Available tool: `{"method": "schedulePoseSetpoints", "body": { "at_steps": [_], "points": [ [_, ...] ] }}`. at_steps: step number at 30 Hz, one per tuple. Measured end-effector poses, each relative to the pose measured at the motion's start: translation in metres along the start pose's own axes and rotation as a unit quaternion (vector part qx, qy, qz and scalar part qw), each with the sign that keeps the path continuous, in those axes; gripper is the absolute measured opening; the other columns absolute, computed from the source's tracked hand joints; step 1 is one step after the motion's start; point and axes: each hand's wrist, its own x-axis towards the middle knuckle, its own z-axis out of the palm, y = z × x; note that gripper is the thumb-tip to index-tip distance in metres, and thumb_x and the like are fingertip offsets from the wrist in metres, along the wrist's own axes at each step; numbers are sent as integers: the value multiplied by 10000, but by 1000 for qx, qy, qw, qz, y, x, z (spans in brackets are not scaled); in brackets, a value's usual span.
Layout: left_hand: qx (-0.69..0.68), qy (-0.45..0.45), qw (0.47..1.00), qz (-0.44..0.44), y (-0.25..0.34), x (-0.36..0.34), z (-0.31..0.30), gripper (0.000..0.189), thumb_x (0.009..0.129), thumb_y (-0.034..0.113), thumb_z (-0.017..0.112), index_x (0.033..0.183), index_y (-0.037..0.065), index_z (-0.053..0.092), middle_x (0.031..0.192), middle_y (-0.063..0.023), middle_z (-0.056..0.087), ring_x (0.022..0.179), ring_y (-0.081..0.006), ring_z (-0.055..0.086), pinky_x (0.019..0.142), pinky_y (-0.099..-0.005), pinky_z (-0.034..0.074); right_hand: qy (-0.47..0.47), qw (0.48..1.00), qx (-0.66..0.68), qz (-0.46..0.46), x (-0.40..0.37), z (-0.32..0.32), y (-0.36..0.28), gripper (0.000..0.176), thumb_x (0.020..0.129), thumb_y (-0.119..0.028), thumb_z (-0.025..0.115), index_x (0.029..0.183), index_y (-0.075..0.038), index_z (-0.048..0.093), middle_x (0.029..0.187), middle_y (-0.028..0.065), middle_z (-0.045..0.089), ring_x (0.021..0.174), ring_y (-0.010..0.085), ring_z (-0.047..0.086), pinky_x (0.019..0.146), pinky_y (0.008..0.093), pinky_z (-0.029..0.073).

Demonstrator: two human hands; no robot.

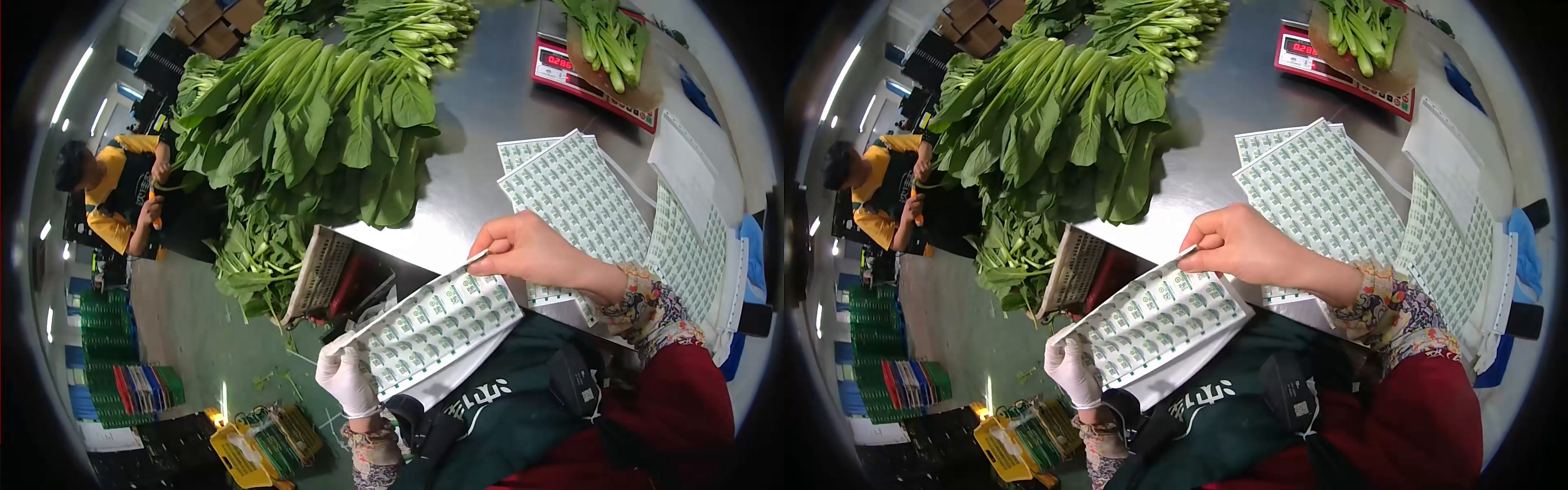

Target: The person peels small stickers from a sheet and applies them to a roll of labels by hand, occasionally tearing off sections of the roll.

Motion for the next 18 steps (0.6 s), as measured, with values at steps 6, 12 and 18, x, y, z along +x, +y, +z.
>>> {"method": "schedulePoseSetpoints", "body": {
  "at_steps": [6,12,18],
  "points": [
    [7,-16,996,-87,4,5,32,98,852,91,629,799,10,623,722,17,585,607,-35,460,569,-177,359,113,962,-216,-125,-11,-14,16,278,834,-218,629,670,-2,568,475,93,506,417,188,511,427,296,378],
    [-22,-95,989,-116,-30,26,65,82,851,53,607,821,-23,620,833,-9,596,720,-66,507,675,-195,400,145,890,-397,-173,-9,-55,32,362,861,-323,570,646,-31,564,516,136,506,500,316,524,511,403,406],
    [-63,-140,975,-162,-42,29,94,92,849,85,634,832,-5,632,794,-3,615,683,-47,511,640,-188,409,30,812,-504,-293,24,-74,13,345,860,-331,546,1050,-45,505,908,106,526,825,279,544,654,386,446]
  ]
}}
